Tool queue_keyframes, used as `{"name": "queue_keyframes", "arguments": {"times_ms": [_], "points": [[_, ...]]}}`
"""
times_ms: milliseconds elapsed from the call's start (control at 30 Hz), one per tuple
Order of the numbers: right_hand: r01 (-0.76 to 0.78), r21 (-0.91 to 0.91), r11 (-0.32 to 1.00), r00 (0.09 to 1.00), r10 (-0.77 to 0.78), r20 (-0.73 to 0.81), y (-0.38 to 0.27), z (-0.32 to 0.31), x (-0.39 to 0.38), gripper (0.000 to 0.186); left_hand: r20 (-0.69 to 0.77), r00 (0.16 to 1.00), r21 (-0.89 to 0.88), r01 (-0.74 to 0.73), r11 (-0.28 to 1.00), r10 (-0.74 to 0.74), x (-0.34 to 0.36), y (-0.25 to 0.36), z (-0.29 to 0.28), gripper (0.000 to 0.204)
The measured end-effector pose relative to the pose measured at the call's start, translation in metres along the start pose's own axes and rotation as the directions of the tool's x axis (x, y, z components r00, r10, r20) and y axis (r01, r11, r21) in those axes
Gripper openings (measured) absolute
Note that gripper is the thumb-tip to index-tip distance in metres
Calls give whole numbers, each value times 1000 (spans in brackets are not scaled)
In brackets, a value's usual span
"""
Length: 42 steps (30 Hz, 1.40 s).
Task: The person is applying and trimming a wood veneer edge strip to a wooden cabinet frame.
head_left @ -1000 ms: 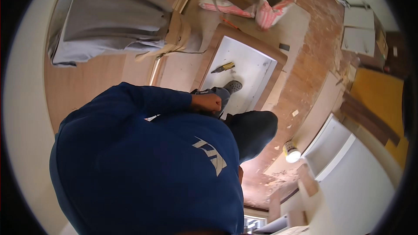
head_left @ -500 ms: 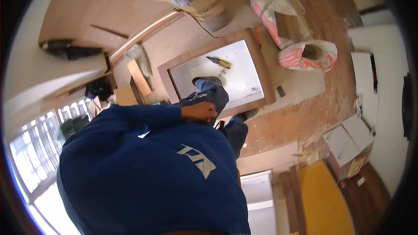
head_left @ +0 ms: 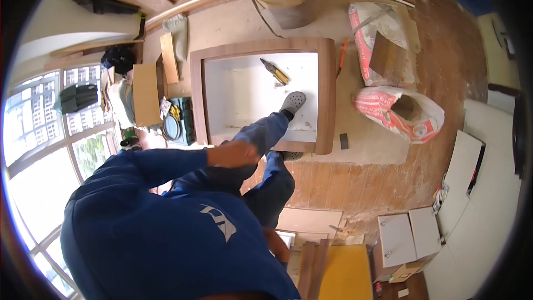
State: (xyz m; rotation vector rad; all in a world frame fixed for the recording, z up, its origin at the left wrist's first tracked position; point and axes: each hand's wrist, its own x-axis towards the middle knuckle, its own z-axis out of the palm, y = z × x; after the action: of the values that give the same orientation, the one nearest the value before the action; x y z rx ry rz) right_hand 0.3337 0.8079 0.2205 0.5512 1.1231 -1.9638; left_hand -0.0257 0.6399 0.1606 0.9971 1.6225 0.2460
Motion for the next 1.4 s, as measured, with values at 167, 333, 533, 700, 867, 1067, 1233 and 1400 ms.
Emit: {"name": "queue_keyframes", "arguments": {"times_ms": [167,333,533,700,867,1067,1233,1400], "points": [[-99,-587,804,677,-378,-632,-39,-194,140,27,-286,819,-952,-301,51,-497,208,-81,-76,20],[-88,-869,486,378,-791,-481,-101,-348,316,25,-258,696,-891,-440,-115,-670,383,-165,-144,46],[-129,-884,449,234,-852,-467,-47,-388,428,38,-285,654,-720,-628,-294,-701,457,-217,-152,41],[-156,-833,531,219,-804,-553,-39,-386,418,41,-317,695,-681,-640,-355,-646,470,-216,-145,24],[-125,-872,473,238,-839,-489,-43,-380,428,41,-384,684,-613,-691,-383,-620,467,-233,-143,23],[-124,-867,483,245,-832,-498,-37,-378,426,41,-388,652,-626,-705,-333,-651,464,-229,-146,23],[-104,-883,457,221,-855,-469,-36,-382,427,40,-392,639,-640,-706,-303,-662,464,-227,-144,23],[-118,-874,471,215,-848,-485,-37,-378,422,44,-434,621,-552,-756,-352,-653,466,-230,-149,17]]}}
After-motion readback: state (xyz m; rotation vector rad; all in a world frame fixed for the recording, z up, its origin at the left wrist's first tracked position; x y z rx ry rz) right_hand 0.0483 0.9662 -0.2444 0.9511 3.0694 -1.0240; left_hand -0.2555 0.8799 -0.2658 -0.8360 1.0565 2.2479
